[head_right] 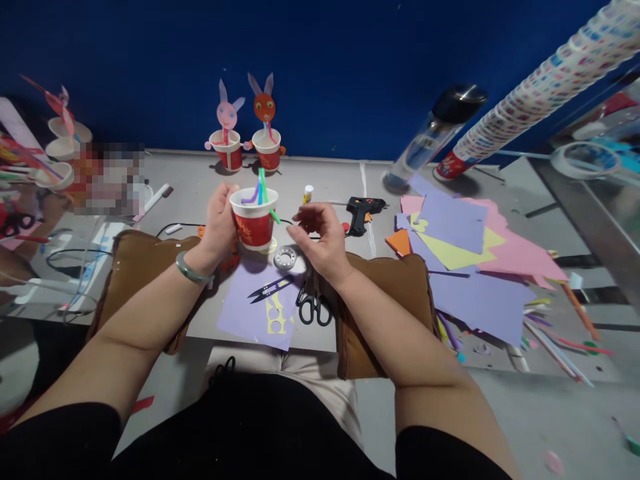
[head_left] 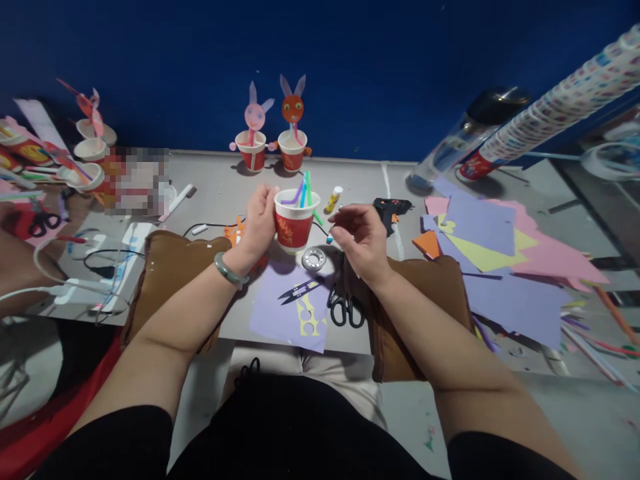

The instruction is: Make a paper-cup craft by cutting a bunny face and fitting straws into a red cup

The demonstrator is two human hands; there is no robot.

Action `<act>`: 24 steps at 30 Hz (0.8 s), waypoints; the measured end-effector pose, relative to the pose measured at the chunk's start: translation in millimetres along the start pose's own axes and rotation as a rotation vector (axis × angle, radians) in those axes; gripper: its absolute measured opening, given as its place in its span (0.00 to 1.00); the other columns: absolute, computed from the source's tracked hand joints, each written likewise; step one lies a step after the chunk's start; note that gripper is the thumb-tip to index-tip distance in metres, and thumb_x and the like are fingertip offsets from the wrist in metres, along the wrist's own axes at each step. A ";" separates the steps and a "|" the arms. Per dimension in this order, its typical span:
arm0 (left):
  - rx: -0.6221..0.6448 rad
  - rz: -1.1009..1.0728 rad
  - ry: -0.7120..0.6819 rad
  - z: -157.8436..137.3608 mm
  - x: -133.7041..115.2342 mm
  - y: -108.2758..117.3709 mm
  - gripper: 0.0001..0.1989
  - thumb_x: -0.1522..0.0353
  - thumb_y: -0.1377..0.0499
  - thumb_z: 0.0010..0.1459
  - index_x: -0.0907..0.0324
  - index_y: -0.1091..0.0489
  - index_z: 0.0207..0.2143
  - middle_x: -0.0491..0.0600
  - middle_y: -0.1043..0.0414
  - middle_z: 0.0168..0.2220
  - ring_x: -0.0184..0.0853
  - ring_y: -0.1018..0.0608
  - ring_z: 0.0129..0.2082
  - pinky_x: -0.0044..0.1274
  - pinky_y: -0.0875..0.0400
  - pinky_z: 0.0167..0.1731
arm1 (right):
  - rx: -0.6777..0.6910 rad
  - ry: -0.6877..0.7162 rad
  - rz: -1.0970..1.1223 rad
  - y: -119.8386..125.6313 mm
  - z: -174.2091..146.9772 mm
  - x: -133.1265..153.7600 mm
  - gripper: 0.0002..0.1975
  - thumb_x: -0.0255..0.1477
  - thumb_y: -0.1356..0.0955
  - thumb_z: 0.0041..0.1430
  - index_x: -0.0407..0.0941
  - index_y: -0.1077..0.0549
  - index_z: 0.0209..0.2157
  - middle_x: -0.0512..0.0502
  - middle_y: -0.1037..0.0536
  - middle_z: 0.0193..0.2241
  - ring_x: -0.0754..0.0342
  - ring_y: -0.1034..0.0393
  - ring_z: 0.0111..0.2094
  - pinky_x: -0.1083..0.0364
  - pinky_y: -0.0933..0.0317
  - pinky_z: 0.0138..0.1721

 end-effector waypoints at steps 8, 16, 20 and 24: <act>0.141 -0.070 0.055 -8.9 -3.6 -16.5 0.19 0.52 0.40 0.66 0.55 0.39 0.33 0.40 0.38 0.23 0.26 0.34 0.19 0.21 0.38 0.20 | 0.086 -0.055 0.061 -8.6 -2.9 1.1 0.20 0.48 0.24 0.56 0.49 0.29 0.33 0.53 0.25 0.26 0.58 0.32 0.22 0.54 0.34 0.24; 0.414 -0.286 0.189 -7.0 -10.1 -21.1 0.21 0.51 0.32 0.58 0.57 0.32 0.38 0.43 0.28 0.26 0.27 0.24 0.23 0.22 0.25 0.26 | -0.062 -0.053 0.141 1.3 6.5 -2.9 0.18 0.49 0.25 0.59 0.50 0.29 0.32 0.56 0.28 0.22 0.58 0.35 0.19 0.54 0.36 0.21; 0.389 -0.274 0.181 -5.9 -15.6 -19.4 0.21 0.54 0.29 0.55 0.60 0.29 0.39 0.45 0.24 0.29 0.27 0.22 0.24 0.22 0.22 0.27 | -0.074 -0.047 0.094 3.4 5.5 -2.5 0.18 0.48 0.26 0.60 0.50 0.28 0.33 0.55 0.28 0.22 0.58 0.34 0.19 0.53 0.35 0.22; 0.342 -0.271 0.154 -3.1 -19.7 -15.3 0.22 0.54 0.28 0.53 0.61 0.26 0.39 0.46 0.22 0.28 0.28 0.21 0.24 0.21 0.22 0.27 | -0.066 -0.052 0.069 2.2 3.9 3.9 0.20 0.50 0.26 0.59 0.49 0.28 0.31 0.55 0.27 0.21 0.59 0.34 0.19 0.55 0.34 0.23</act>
Point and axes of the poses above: each hand's wrist, its own z-axis towards the middle knuckle, its own y-axis out of the back of the hand, x = y × z, the point moved 5 cm from there along z, towards the middle knuckle
